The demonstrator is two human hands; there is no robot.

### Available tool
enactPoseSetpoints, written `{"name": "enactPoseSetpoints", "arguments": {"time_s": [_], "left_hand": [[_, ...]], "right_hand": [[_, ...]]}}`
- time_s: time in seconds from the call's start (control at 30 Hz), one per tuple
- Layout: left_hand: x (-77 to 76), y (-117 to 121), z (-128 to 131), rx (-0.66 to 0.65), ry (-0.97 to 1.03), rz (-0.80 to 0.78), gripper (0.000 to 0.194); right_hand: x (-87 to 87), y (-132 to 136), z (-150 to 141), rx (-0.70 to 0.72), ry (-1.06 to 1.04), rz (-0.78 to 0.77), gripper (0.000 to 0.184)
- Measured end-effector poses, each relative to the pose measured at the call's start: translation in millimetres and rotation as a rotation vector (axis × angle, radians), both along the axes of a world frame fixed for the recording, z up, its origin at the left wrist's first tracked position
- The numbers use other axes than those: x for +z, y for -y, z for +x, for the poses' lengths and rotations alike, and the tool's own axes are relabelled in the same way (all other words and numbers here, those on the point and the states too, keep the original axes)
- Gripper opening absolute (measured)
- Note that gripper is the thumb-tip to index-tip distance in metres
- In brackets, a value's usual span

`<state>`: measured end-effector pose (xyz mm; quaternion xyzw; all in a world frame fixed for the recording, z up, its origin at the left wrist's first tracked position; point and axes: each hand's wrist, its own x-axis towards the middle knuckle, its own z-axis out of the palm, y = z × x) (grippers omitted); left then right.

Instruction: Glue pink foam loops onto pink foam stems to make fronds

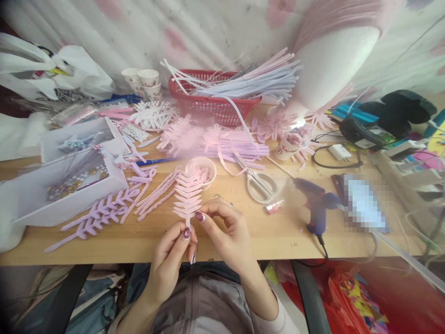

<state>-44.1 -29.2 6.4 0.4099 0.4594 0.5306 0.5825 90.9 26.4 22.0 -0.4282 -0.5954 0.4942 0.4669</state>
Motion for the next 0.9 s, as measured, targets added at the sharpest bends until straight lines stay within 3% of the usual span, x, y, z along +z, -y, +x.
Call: {"name": "enactPoseSetpoints", "arguments": {"time_s": [0.23,0.7,0.9], "left_hand": [[0.1,0.9,-0.1,-0.003,-0.008,0.003,0.036],[0.4,1.4,0.6,0.033,0.028,-0.024,0.035],[0.0,0.6,2.0,0.037,0.095,-0.034,0.035]], "right_hand": [[2.1,-2.0,0.0,-0.011,0.024,0.031,0.011],[6.3,-3.0,4.0,0.047,0.019,-0.049,0.017],[1.0,-1.0,12.8,-0.075,-0.006,-0.071,0.016]]}}
